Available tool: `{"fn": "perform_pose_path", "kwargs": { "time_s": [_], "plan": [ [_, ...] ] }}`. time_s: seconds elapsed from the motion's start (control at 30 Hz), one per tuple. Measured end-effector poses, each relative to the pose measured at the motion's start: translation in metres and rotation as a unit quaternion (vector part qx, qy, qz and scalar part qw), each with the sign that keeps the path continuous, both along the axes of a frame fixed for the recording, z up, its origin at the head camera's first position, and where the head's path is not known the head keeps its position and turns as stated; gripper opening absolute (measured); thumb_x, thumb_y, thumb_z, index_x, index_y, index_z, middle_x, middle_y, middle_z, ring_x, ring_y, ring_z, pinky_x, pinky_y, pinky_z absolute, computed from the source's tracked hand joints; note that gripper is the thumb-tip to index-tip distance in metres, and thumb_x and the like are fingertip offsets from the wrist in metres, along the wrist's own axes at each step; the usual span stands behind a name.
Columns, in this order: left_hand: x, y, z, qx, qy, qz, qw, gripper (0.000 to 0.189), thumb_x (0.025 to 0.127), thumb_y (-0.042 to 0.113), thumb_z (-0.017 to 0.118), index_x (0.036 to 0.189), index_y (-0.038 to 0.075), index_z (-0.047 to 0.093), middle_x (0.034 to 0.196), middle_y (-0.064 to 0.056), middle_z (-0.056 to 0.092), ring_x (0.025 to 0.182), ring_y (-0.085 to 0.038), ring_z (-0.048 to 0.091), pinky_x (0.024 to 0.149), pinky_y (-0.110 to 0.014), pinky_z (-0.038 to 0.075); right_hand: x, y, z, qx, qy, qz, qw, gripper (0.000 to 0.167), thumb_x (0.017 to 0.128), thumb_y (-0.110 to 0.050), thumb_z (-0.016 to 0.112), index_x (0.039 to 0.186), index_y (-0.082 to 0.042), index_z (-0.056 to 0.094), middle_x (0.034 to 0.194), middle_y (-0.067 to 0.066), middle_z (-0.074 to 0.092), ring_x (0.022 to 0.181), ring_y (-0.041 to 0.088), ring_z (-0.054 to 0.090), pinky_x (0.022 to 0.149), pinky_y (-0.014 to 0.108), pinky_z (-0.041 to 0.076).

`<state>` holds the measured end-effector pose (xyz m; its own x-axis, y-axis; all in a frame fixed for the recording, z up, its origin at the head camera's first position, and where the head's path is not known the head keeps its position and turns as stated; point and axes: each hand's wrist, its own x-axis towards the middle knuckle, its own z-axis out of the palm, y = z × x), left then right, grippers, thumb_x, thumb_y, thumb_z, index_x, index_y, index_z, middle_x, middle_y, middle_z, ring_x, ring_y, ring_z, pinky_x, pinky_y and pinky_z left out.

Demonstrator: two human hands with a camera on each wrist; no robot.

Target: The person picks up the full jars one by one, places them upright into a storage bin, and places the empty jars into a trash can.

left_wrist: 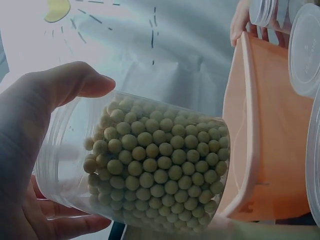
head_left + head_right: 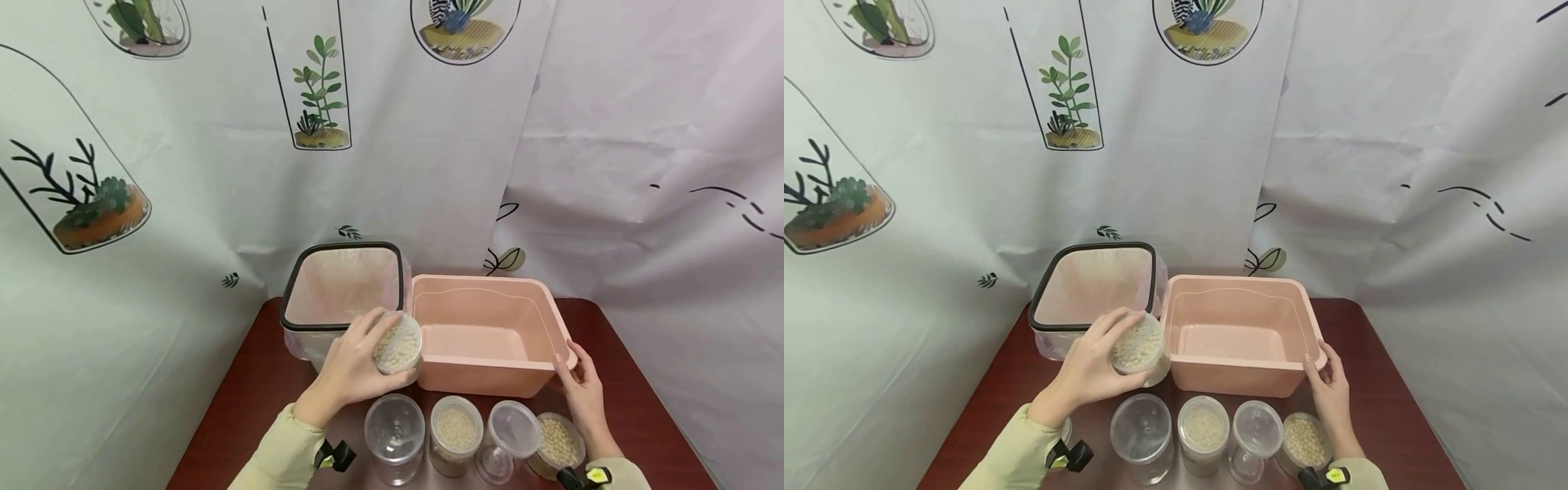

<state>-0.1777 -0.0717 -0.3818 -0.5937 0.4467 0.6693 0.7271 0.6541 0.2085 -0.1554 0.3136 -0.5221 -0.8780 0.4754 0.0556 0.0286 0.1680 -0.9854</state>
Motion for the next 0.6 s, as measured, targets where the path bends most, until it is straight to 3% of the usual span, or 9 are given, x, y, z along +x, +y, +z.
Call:
{"fn": "perform_pose_path", "kwargs": {
  "time_s": [0.37,0.6],
  "plan": [
    [-0.021,0.031,0.005,-0.006,0.001,-0.027,0.9996,0.076,0.063,0.051,0.073,0.128,0.018,0.053,0.121,-0.009,0.053,0.1,-0.02,0.053,0.064,-0.032,0.05,0.001,-0.001,0.001,-0.009,0.006,0.007,0.9999,0.055,0.093,-0.03,0.056,0.143,-0.024,0.034,0.123,0.001,0.042,0.091,-0.011,0.048,0.064,0.015,0.049],
    [-0.036,0.048,0.006,-0.007,0.017,-0.029,0.9994,0.075,0.065,0.05,0.072,0.127,0.015,0.051,0.128,-0.009,0.049,0.103,-0.024,0.053,0.063,-0.037,0.052,-0.001,0.001,-0.001,-0.009,0.004,0.006,0.9999,0.055,0.093,-0.031,0.055,0.144,-0.025,0.033,0.129,0.007,0.04,0.093,-0.011,0.048,0.064,0.014,0.049]
  ]
}}
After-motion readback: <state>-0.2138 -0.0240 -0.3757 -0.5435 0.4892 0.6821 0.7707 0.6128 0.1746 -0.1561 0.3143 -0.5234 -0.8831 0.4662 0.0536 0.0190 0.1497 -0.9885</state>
